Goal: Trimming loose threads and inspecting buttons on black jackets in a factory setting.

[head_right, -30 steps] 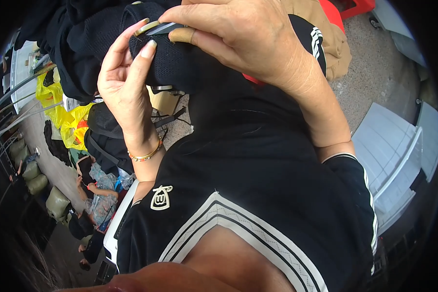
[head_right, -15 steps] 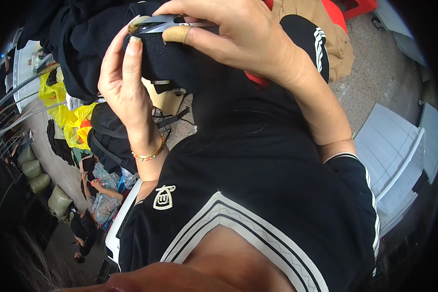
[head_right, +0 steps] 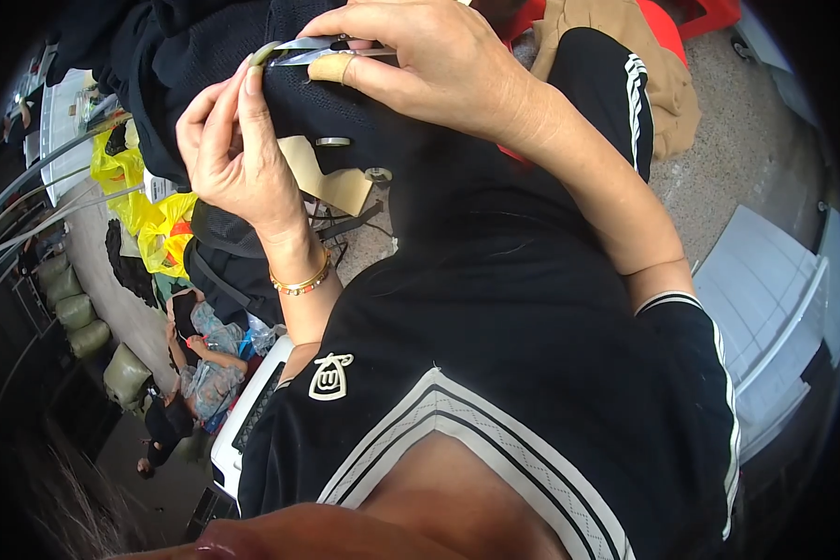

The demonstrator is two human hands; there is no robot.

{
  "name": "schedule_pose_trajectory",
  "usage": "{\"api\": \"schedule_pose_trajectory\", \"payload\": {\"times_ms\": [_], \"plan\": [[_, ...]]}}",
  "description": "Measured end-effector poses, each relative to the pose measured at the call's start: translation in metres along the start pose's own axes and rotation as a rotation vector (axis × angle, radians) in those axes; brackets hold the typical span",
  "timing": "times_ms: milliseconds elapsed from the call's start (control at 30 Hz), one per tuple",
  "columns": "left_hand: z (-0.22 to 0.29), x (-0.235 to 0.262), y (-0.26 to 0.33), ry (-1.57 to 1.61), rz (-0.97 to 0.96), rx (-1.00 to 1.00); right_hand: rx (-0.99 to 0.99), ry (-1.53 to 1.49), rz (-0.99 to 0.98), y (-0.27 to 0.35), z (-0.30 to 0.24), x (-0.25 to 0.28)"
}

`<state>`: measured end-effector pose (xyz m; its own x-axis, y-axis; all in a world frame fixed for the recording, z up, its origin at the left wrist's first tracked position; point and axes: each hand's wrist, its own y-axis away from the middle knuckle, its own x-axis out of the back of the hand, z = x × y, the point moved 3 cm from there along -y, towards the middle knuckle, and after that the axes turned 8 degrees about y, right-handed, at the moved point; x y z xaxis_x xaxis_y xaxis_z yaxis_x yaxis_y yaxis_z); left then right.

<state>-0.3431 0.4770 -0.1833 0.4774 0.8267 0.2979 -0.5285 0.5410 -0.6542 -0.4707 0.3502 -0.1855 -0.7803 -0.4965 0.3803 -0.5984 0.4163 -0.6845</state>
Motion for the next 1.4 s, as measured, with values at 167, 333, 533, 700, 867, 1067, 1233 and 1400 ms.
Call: {"api": "schedule_pose_trajectory", "payload": {"times_ms": [167, 333, 533, 700, 867, 1067, 1233, 1400], "plan": [[0.003, 0.006, -0.003, -0.066, 0.023, -0.026, 0.180, -0.017, 0.143, -0.001, -0.008, 0.001], [-0.004, 0.001, -0.007, -0.044, 0.029, -0.080, 0.249, 0.136, 0.189, -0.006, -0.005, 0.001], [-0.004, 0.000, -0.007, 0.089, 0.036, 0.017, 0.302, 0.225, 0.166, -0.010, -0.015, 0.007], [-0.003, -0.003, -0.009, 0.033, 0.036, -0.074, 0.300, 0.311, 0.119, -0.021, -0.019, 0.008], [-0.006, -0.002, -0.011, 0.001, 0.023, -0.164, 0.303, 0.356, 0.089, -0.030, -0.029, 0.012], [0.001, -0.006, -0.013, -0.066, -0.038, -0.203, 0.352, 0.392, 0.112, -0.034, -0.034, 0.015], [-0.006, -0.008, -0.008, 0.071, 0.018, -0.128, 0.000, 0.451, -0.216, -0.034, -0.043, 0.019], [-0.010, -0.001, 0.001, 0.497, 0.044, 0.179, 0.000, 0.392, -0.179, -0.028, -0.035, 0.016]]}}
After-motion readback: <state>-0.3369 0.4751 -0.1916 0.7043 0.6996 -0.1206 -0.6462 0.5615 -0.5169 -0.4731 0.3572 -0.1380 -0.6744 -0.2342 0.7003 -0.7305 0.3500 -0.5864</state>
